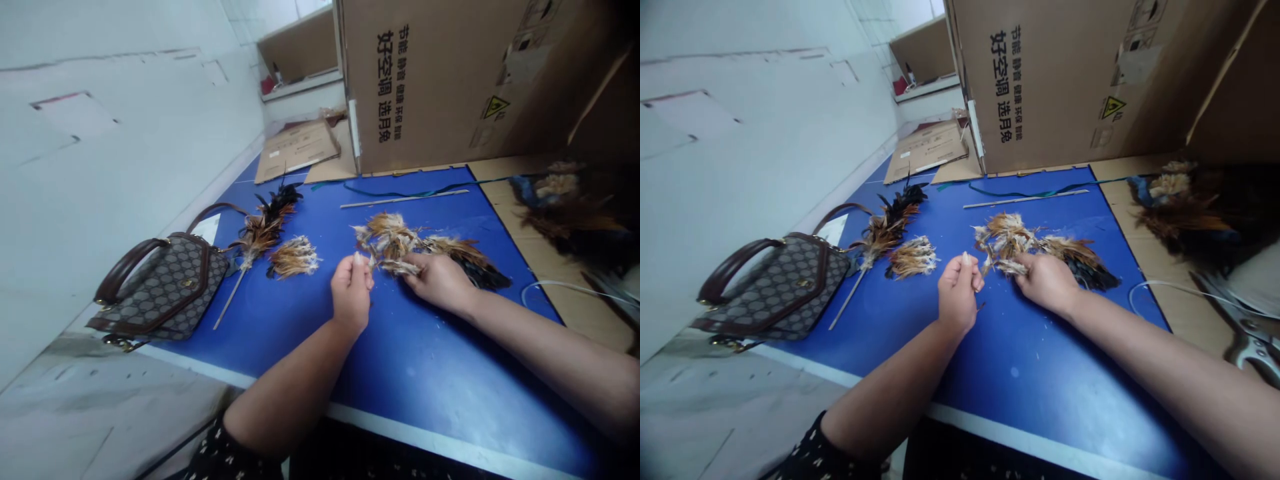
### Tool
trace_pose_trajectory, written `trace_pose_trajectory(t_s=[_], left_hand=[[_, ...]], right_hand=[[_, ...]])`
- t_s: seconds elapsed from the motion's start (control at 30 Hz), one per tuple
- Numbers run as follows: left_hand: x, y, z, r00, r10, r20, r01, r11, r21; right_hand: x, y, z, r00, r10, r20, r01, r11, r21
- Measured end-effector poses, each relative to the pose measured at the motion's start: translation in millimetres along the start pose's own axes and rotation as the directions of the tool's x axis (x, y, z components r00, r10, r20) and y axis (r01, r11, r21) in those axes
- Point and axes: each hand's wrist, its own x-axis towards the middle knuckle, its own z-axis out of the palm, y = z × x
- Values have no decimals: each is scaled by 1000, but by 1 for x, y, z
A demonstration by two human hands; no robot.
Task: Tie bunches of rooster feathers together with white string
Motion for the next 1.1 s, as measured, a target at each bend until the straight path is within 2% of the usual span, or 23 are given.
trace_pose_trajectory(t_s=[0.1, 0.2, 0.27, 0.33, 0.4, 0.47, 0.57, 0.63, 0.83, 0.97, 1.1], left_hand=[[6, -3, -3, 1000, 15, -11, -15, 1000, -8], [8, -4, -4, 1000, 15, -9, -15, 1000, 0], [8, -4, -4, 1000, 14, -3, -14, 1000, 7], [6, -2, -2, 1000, 5, 7, -5, 1000, 13], [4, -1, -1, 1000, -21, 22, 20, 1000, 17], [1, 0, 1, 998, -53, 42, 53, 999, 14], [-4, -1, 4, 991, -98, 90, 97, 995, 17], [-8, -1, 6, 985, -122, 124, 119, 992, 28], [-18, -1, 11, 967, -154, 205, 150, 988, 34], [-22, -2, 12, 960, -171, 222, 162, 985, 57], [-25, -2, 14, 948, -193, 253, 186, 981, 50]], right_hand=[[9, -7, 7, 999, 29, 21, -26, 991, -132], [8, -8, 9, 999, 12, 33, -7, 987, -159], [3, -5, 6, 1000, -21, 9, 21, 998, -60], [-5, 1, 2, 997, -58, -43, 64, 988, 139], [-15, 9, -3, 994, -73, -82, 97, 934, 343], [-25, 16, -7, 996, -73, -50, 88, 885, 458], [-39, 23, -11, 992, -99, 74, 41, 832, 553], [-44, 25, -14, 989, -99, 114, 10, 794, 608], [-54, 14, -24, 998, -2, 61, -44, 663, 747], [-62, 6, -19, 990, 70, 121, -140, 564, 814], [-64, 4, -9, 982, 71, 174, -187, 444, 876]])
